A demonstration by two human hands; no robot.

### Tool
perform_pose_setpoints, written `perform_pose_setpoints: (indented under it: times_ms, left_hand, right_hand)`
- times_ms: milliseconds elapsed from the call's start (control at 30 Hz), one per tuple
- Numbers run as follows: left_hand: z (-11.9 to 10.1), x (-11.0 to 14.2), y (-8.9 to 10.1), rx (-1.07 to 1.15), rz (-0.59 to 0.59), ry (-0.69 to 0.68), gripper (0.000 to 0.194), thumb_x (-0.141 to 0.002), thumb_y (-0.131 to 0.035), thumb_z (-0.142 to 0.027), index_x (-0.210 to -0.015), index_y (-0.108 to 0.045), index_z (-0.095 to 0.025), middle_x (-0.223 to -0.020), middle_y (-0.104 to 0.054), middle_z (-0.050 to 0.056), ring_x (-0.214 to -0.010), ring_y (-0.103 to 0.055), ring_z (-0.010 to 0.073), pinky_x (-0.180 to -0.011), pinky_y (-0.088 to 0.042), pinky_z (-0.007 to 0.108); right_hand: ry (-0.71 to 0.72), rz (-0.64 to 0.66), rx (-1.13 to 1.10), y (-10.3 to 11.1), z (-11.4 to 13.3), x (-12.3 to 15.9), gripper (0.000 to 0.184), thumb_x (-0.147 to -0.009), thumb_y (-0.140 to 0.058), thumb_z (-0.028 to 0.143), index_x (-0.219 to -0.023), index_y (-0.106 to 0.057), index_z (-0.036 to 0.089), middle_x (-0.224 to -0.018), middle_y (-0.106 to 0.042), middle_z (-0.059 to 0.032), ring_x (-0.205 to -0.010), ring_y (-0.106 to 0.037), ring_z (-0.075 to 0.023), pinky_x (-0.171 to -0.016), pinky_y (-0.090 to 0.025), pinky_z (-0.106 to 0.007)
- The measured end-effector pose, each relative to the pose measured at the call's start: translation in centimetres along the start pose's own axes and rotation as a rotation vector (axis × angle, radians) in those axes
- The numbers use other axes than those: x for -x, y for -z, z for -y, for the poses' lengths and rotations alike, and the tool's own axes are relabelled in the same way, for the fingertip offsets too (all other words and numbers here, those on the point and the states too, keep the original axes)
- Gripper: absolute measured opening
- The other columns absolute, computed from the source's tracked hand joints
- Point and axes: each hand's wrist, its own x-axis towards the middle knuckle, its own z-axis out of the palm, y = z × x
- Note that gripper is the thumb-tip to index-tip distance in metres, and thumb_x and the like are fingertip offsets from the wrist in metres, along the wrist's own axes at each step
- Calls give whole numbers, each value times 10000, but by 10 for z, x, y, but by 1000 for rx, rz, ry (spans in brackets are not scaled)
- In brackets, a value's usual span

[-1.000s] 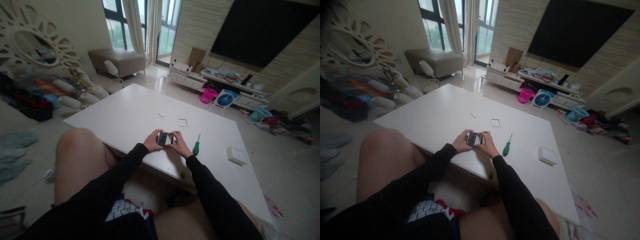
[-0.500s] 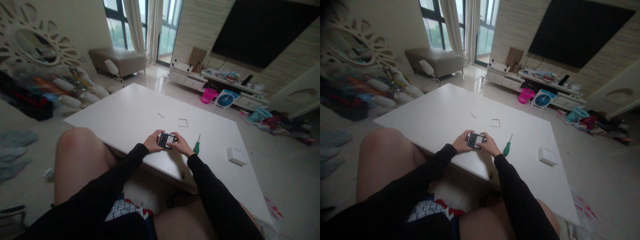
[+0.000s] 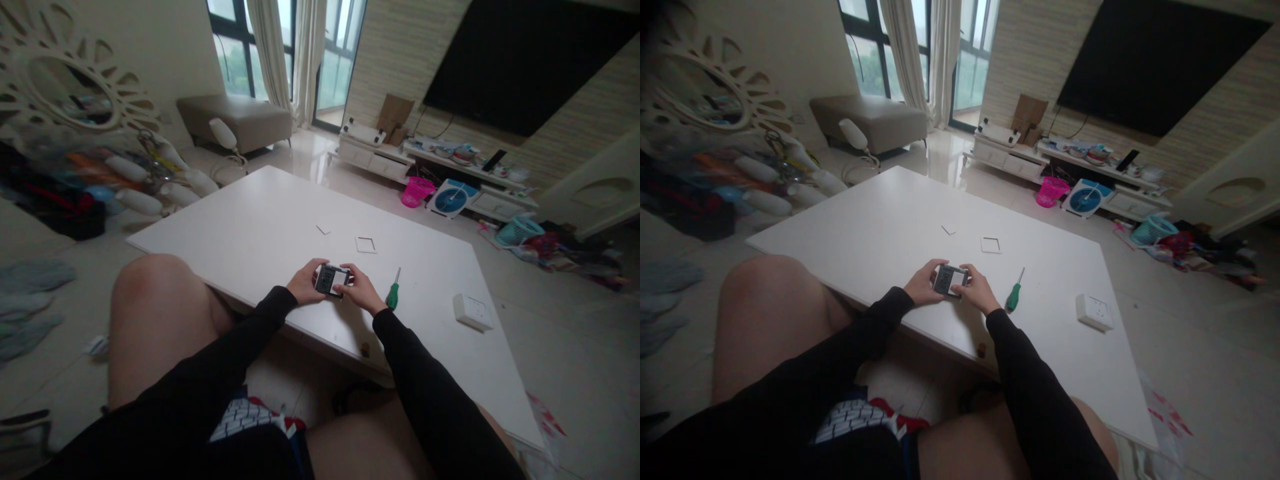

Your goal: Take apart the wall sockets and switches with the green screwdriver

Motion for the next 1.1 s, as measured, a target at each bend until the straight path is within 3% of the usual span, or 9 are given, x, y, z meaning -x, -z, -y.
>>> perform_pose_setpoints:
  times_ms: [600, 1100]
  left_hand:
    - [-5, 1, 1, -35, -2, 9, 849, -607, -882, -280, -1369, -511, -228, -1029, -668, 8, -719, -614, 145, -650, -539, 282]
    - [-5, 2, 1, -49, 4, 10, 842, -611, -871, -275, -1369, -507, -246, -1053, -676, 11, -730, -631, 152, -650, -551, 285]
  right_hand:
    - [-52, -37, -192, -8, -16, -7, 538, -680, -805, 365, -1170, -635, 219, -1020, -710, -43, -817, -666, -181, -762, -564, -342]
    - [-118, -55, -276, -7, -10, -5, 536, -609, -850, 309, -1104, -665, 214, -1043, -700, -50, -749, -656, -154, -721, -563, -323]
